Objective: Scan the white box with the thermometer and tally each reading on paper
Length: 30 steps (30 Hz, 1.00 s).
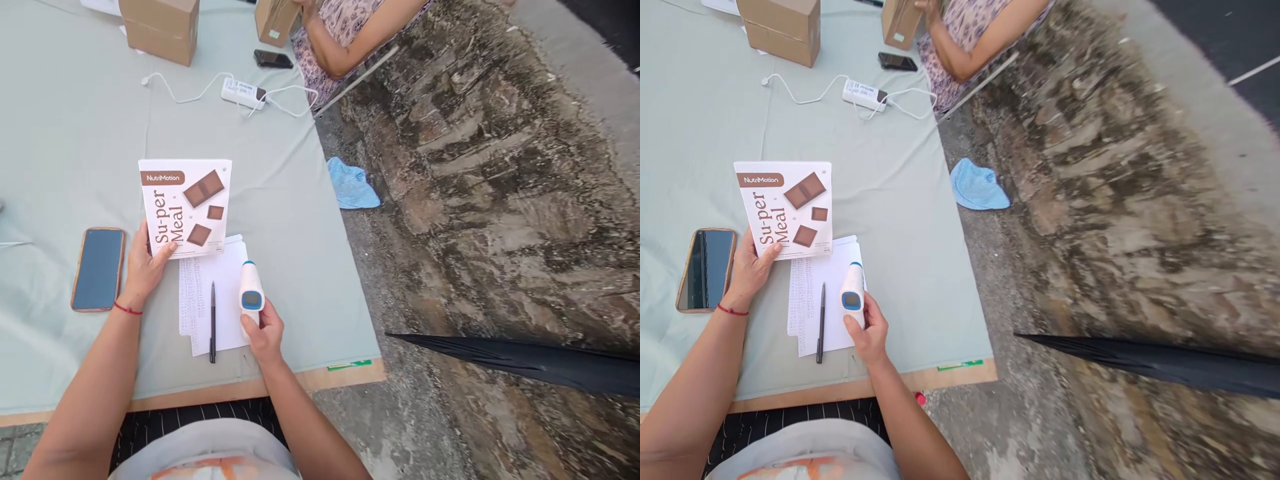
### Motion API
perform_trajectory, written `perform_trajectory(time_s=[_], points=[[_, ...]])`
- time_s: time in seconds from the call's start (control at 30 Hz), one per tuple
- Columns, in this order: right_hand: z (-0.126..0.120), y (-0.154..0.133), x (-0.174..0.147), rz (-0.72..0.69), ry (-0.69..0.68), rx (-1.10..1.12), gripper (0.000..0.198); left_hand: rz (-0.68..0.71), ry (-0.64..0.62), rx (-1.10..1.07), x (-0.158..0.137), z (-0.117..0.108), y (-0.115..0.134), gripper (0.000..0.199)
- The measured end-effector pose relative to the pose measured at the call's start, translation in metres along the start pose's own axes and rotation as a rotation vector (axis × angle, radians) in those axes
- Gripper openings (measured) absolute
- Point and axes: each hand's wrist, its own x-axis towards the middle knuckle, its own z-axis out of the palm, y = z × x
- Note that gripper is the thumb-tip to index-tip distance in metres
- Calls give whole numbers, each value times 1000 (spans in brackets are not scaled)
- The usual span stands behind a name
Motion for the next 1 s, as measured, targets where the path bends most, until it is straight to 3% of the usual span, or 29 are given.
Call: perform_trajectory(time_s=[0.2,0.33,0.43,0.6,0.67,0.73,0.83,0.9,1.0], points=[[5,3,-6,-16,-20,18,56,2,2,-40,1,-1,4,62],[-5,4,1,-65,29,-173,56,5,-3,-65,-1,0,9,56],[-18,7,17,-245,122,-437,49,35,7,-85,-4,2,6,62],[-23,4,27,-575,153,-782,29,70,15,0,-8,4,-8,66],[-14,-3,17,-706,76,-727,21,77,-27,39,-9,4,-11,62],[0,-9,2,-775,-125,-629,24,90,-51,71,-9,5,-13,58],[22,-16,-16,-717,-380,-693,30,97,-50,114,-10,6,-15,58],[30,-19,-21,-658,-445,-795,32,110,-61,158,-10,6,-17,59],[30,-20,-17,-589,-431,-829,34,111,-92,297,-13,4,-17,56]])
